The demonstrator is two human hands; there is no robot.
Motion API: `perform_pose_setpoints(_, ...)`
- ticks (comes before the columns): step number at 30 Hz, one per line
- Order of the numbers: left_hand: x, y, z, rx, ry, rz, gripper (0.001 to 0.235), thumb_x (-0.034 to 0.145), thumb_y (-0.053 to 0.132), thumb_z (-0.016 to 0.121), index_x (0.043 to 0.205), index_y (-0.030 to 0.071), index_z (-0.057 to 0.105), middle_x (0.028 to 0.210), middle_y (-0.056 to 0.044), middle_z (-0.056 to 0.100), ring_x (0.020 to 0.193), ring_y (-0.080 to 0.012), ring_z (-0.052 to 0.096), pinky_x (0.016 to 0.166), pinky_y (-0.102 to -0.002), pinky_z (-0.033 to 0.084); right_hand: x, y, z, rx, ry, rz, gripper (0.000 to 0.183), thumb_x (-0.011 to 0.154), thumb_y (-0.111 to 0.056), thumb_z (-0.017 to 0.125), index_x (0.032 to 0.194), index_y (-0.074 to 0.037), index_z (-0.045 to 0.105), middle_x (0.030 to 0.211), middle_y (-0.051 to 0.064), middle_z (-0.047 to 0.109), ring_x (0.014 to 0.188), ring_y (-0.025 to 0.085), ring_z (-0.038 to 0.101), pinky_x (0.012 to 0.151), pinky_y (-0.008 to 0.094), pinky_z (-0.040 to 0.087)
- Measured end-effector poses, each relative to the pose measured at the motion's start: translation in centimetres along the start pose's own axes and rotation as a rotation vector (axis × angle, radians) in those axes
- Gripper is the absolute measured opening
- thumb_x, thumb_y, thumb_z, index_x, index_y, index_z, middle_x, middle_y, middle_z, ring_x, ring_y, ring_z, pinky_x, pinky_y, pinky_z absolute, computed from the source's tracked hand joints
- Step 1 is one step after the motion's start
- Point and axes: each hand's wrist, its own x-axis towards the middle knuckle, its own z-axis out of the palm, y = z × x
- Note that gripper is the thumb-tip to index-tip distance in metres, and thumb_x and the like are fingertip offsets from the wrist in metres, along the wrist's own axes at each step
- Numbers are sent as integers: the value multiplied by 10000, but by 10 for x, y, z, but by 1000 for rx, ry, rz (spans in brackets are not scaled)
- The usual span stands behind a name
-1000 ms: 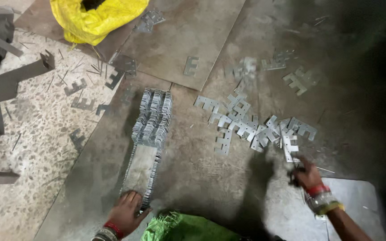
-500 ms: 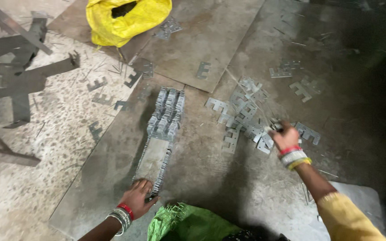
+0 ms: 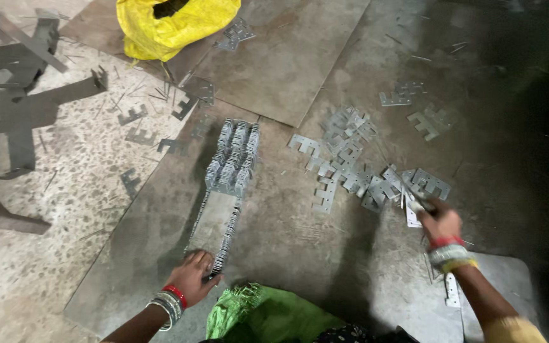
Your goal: The person sorts through loose metal components in a yellow bag and stacks them onto pre-assembled metal frames on the floor.
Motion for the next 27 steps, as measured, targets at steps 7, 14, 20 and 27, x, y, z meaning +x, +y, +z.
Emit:
perform_pose_setpoints(7, 5, -1, 5, 6, 74, 48, 459, 853, 490, 696, 1098, 114, 604, 1021, -63, 612, 1087, -273, 603, 908, -430, 537, -25, -11, -16, 121, 118, 41, 446, 888, -243, 801, 1230, 35, 727, 896, 154, 744, 761, 167, 633, 671, 354, 516)
perform_pose_setpoints(14, 10, -12, 18, -58, 141, 28, 485, 818, 502, 736, 1027, 72, 652, 983, -96, 664, 940, -304, 677, 830, -431, 567, 10, -16, 50, 134, -161, -4, 450, 900, -150, 644, 1341, -70, 683, 677, 86, 635, 536, 164, 569, 514, 369, 486)
perform_pose_setpoints(20, 12, -12, 50, -242, 160, 89, 468, 866, 512, 714, 1028, 75, 680, 955, -129, 731, 831, -302, 732, 748, -423, 590, -113, 70, 9, 101, -222, -264, 457, 933, -171, 663, 1365, -39, 595, 876, 48, 700, 713, 117, 632, 621, 307, 533)
perform_pose_setpoints(27, 7, 34, 79, -302, -33, 160, 302, 895, 100, 647, 1189, 45, 607, 1329, -164, 548, 897, -265, 747, 784, -385, 629, -184, 58, -47, -3, -78, 154, 438, 872, -163, 716, 1298, -64, 697, 618, 64, 588, 573, 121, 500, 539, 320, 452)
